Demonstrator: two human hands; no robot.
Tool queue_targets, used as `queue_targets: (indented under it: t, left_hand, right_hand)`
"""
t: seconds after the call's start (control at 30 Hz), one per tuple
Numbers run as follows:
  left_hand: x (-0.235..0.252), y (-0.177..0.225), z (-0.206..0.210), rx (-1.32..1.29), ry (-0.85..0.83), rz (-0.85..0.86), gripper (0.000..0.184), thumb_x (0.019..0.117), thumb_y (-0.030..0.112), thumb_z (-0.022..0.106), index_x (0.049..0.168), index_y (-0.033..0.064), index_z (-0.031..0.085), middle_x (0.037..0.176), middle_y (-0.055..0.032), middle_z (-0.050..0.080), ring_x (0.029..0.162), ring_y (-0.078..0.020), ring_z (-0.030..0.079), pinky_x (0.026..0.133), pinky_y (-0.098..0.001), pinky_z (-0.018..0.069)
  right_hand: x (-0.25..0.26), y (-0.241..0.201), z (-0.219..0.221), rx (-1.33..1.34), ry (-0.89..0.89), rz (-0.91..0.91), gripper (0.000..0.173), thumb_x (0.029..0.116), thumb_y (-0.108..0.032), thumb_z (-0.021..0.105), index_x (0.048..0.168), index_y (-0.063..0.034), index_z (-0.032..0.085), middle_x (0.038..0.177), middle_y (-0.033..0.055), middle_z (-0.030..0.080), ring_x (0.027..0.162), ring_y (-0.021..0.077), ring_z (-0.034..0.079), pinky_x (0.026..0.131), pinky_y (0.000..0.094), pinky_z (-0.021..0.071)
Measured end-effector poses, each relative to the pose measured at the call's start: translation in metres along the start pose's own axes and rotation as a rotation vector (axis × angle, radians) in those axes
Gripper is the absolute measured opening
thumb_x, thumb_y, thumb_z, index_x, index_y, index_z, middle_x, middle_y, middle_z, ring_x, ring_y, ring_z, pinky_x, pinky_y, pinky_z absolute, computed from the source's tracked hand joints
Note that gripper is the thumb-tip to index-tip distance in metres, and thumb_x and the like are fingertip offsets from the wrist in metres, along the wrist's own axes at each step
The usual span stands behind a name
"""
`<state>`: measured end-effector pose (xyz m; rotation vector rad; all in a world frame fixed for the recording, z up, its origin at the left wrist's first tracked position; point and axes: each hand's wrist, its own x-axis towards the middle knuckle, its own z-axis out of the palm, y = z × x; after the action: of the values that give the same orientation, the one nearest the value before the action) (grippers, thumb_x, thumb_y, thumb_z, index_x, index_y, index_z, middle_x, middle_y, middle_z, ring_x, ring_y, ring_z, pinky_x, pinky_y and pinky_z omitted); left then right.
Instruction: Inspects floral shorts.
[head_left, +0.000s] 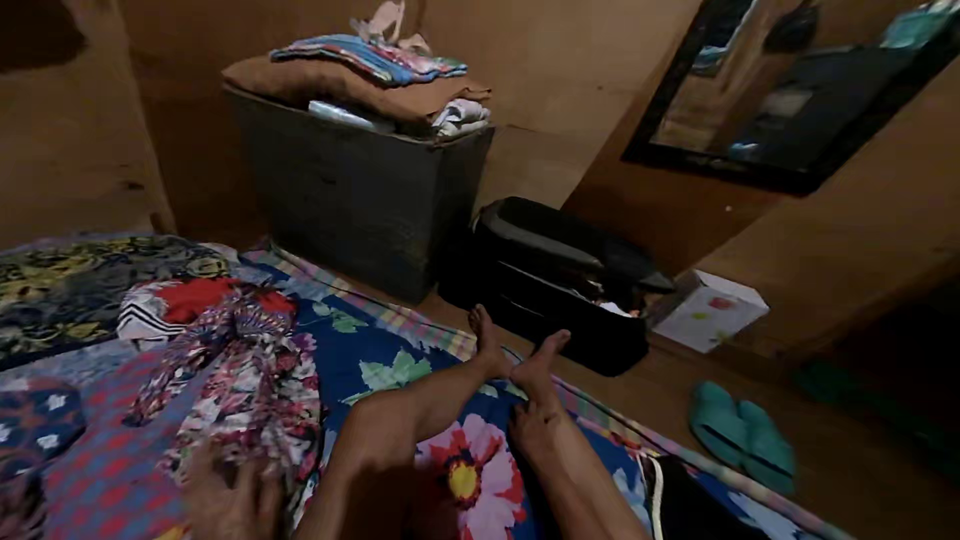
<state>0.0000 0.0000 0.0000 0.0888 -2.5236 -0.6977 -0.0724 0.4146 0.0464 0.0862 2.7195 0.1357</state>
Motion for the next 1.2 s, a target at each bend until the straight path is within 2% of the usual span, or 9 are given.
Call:
queue_targets:
  t: [0.13,0.3,0.4,0.47,0.63,0.8,0.93,1.1,1.2]
  left_hand:
    - [-0.006,0.076,-0.003,-0.386,-0.421,-0.014,0.038,0.1047,0.013,0.052,0.135,-0.0098,0.056,0.133,-0.0266,0.062,0.12,-0.0353,0.064,0.105,-0.0485,0.0497]
    - [0.037,0.149,-0.03,-0.227,-0.856,0.394,0.032,0.1065,0.01,0.049,0.131,-0.0067,0.06,0.129,-0.0254,0.064,0.121,-0.0395,0.063,0.103,-0.0545,0.0481]
    - [0.052,0.152,0.0,-0.386,-0.236,0.845,0.014,0.0935,0.004,0.064,0.104,-0.003,0.071,0.098,-0.0159,0.075,0.092,-0.0259,0.075,0.084,-0.0371,0.0598]
    - [0.082,0.161,-0.002,-0.522,-0.071,0.977,0.01,0.0933,0.002,0.063,0.1,-0.0041,0.067,0.09,-0.0161,0.072,0.083,-0.0242,0.073,0.076,-0.0337,0.059]
    - [0.156,0.197,-0.06,-0.733,-0.005,0.898,0.012,0.0912,-0.002,0.061,0.1,-0.0091,0.065,0.081,-0.0155,0.068,0.07,-0.0154,0.065,0.065,-0.0244,0.0535]
    - [0.226,0.229,-0.095,-0.888,-0.043,0.885,0.015,0.0928,-0.002,0.058,0.105,-0.01,0.058,0.087,-0.01,0.063,0.074,-0.003,0.058,0.068,-0.0178,0.0496]
    - [0.27,0.235,-0.111,-0.801,-0.222,0.905,0.014,0.1,0.008,0.055,0.112,0.0009,0.053,0.095,0.0037,0.06,0.08,0.0056,0.058,0.074,-0.013,0.0512]
    - [0.295,0.229,-0.113,-0.57,-0.323,0.898,0.015,0.0988,0.012,0.06,0.111,0.0037,0.057,0.088,0.0033,0.062,0.075,0.0023,0.061,0.073,-0.0173,0.0543]
    - [0.29,0.232,-0.083,-0.338,-0.334,1.023,0.014,0.0948,0.002,0.063,0.108,0.0003,0.062,0.082,-0.0096,0.067,0.069,-0.0163,0.066,0.067,-0.0387,0.0573]
  right_hand:
    - [0.081,-0.03,0.072,0.748,0.354,-0.264,0.061,0.0939,-0.021,0.07,0.147,0.0015,0.05,0.147,0.0344,0.046,0.136,0.0508,0.045,0.113,0.06,0.0382]
    - [0.019,-0.08,0.009,0.957,0.475,-0.934,0.071,0.0876,-0.041,0.072,0.142,0.0018,0.057,0.149,0.0282,0.047,0.137,0.0324,0.049,0.108,0.0421,0.0466]
    - [0.008,-0.088,-0.015,0.964,0.556,-1.102,0.052,0.0896,-0.052,0.067,0.126,-0.0151,0.071,0.152,0.0171,0.047,0.14,0.0123,0.045,0.112,0.0268,0.0421]
    - [0.006,-0.09,-0.024,1.042,0.577,-1.085,0.048,0.089,-0.05,0.07,0.12,-0.013,0.071,0.152,0.007,0.049,0.136,0.0016,0.046,0.111,0.0212,0.0422]
    - [0.002,-0.099,-0.035,1.177,0.761,-0.747,0.051,0.0848,-0.02,0.076,0.12,0.0142,0.061,0.121,0.015,0.064,0.11,0.0001,0.06,0.095,0.0169,0.0504]
    - [0.002,-0.067,-0.051,1.066,0.718,-0.553,0.09,0.0856,-0.033,0.077,0.15,0.0132,0.034,0.142,0.0241,0.055,0.124,0.0062,0.057,0.104,0.0232,0.0466]
    - [-0.014,0.003,-0.095,0.959,0.643,-0.519,0.025,0.0897,-0.01,0.072,0.108,0.0073,0.07,0.1,0.0092,0.073,0.091,0.0033,0.067,0.085,0.0234,0.0552]
    - [-0.058,0.119,-0.15,0.937,0.857,-0.512,0.015,0.0906,-0.009,0.067,0.104,-0.0043,0.071,0.094,-0.0096,0.071,0.086,-0.0068,0.065,0.082,0.0156,0.0551]
    - [-0.083,0.157,-0.173,0.863,0.803,-0.416,0.015,0.0896,-0.004,0.066,0.104,-0.0033,0.069,0.087,-0.0083,0.07,0.08,-0.0049,0.065,0.078,0.0167,0.0557]
